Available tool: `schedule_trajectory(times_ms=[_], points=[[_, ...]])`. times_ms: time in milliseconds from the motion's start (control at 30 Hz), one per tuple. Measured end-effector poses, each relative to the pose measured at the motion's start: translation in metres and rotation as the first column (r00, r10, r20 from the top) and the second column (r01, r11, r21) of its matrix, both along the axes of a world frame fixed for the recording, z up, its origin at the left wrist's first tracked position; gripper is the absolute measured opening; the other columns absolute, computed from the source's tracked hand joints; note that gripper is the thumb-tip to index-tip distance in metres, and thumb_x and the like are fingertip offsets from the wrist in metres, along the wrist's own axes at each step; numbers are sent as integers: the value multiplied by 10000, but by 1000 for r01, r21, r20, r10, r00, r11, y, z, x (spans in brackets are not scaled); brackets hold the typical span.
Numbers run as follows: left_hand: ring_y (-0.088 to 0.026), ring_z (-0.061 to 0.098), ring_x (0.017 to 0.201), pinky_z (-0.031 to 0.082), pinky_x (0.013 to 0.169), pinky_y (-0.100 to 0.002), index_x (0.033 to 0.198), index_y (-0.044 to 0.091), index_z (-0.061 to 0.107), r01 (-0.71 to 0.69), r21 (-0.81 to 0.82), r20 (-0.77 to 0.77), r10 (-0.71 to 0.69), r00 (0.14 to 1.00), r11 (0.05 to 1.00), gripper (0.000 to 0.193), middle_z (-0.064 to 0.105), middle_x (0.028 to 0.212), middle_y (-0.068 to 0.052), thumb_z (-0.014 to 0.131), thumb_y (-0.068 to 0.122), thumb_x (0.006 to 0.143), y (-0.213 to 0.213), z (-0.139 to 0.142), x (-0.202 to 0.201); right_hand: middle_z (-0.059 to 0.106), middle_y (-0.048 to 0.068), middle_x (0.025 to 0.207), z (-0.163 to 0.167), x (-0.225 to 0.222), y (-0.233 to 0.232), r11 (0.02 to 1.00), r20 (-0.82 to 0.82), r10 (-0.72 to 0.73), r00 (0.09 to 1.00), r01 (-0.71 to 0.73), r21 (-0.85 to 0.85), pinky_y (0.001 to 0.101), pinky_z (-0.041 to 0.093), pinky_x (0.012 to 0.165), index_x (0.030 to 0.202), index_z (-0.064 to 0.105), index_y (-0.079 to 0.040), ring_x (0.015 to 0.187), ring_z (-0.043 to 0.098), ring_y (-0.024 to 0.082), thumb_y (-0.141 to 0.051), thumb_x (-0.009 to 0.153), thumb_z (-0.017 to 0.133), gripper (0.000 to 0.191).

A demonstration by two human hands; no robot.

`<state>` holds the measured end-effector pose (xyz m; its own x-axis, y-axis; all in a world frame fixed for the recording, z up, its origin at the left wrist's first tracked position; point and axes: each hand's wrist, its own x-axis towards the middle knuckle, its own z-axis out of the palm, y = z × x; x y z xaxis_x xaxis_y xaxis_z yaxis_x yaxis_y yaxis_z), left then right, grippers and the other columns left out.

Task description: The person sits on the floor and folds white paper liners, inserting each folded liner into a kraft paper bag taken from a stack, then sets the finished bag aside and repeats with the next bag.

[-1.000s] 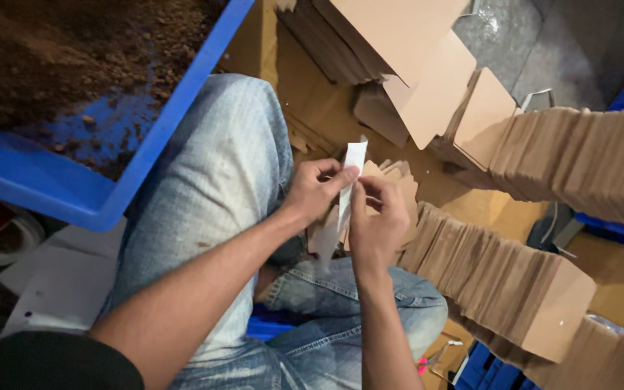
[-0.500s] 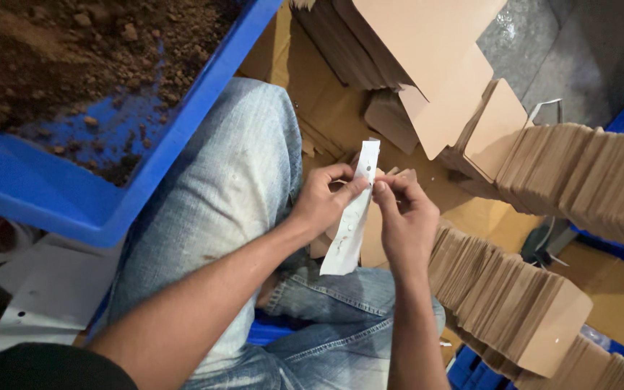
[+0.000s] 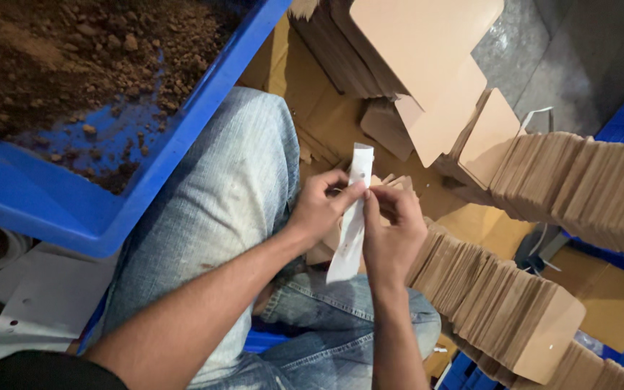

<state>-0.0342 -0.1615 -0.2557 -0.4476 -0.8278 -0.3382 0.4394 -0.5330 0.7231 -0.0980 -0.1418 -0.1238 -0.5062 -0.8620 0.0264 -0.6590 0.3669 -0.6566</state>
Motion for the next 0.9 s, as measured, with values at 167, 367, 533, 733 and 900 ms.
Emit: schedule_trajectory(times_ms=[167, 367, 533, 733, 900], points=[[-45, 597, 694, 489, 604, -246, 912, 21, 699, 16, 48, 44, -18, 999, 999, 201, 689, 779, 11, 718, 216, 958, -1, 0, 0, 701, 54, 972, 35, -35, -64, 988, 92, 9, 996, 6, -157, 277, 533, 794, 1054, 701, 20, 855, 621, 116, -129, 1070, 686, 151], [-56, 606, 697, 497, 613, -266, 901, 11, 697, 16, 21, 81, -18, 997, 1000, 228, 695, 773, -7, 728, 231, 951, -4, 6, 4, 677, 53, 935, 16, -73, -194, 963, 76, 153, 985, -131, -236, 276, 563, 759, 1004, 683, -6, 835, 639, 100, -154, 1054, 692, 157], [-59, 621, 703, 514, 626, -269, 925, 19, 710, 21, 63, 51, -24, 998, 998, 209, 703, 793, -1, 723, 227, 937, -8, 9, 5, 633, 102, 1024, -23, -77, -207, 902, -390, 153, 908, -290, -321, 306, 550, 723, 985, 680, 18, 825, 640, 141, -80, 1041, 744, 129], [-60, 635, 698, 515, 620, -267, 928, 16, 717, 59, 13, 82, -60, 995, 998, 206, 715, 785, -6, 721, 222, 936, -6, 12, 9, 675, 85, 1068, -5, -91, -203, 955, -166, 160, 973, -195, -224, 301, 564, 777, 1137, 675, -36, 858, 665, 175, -108, 972, 750, 195], [-57, 619, 705, 509, 618, -273, 929, 19, 713, 22, -29, 32, -21, 999, 999, 205, 706, 791, -8, 718, 223, 938, -5, 12, 8, 649, 181, 1270, 23, -66, -173, 825, -475, 485, 734, -564, -30, 412, 536, 978, 1255, 661, 32, 1086, 665, 354, -91, 926, 781, 370]])
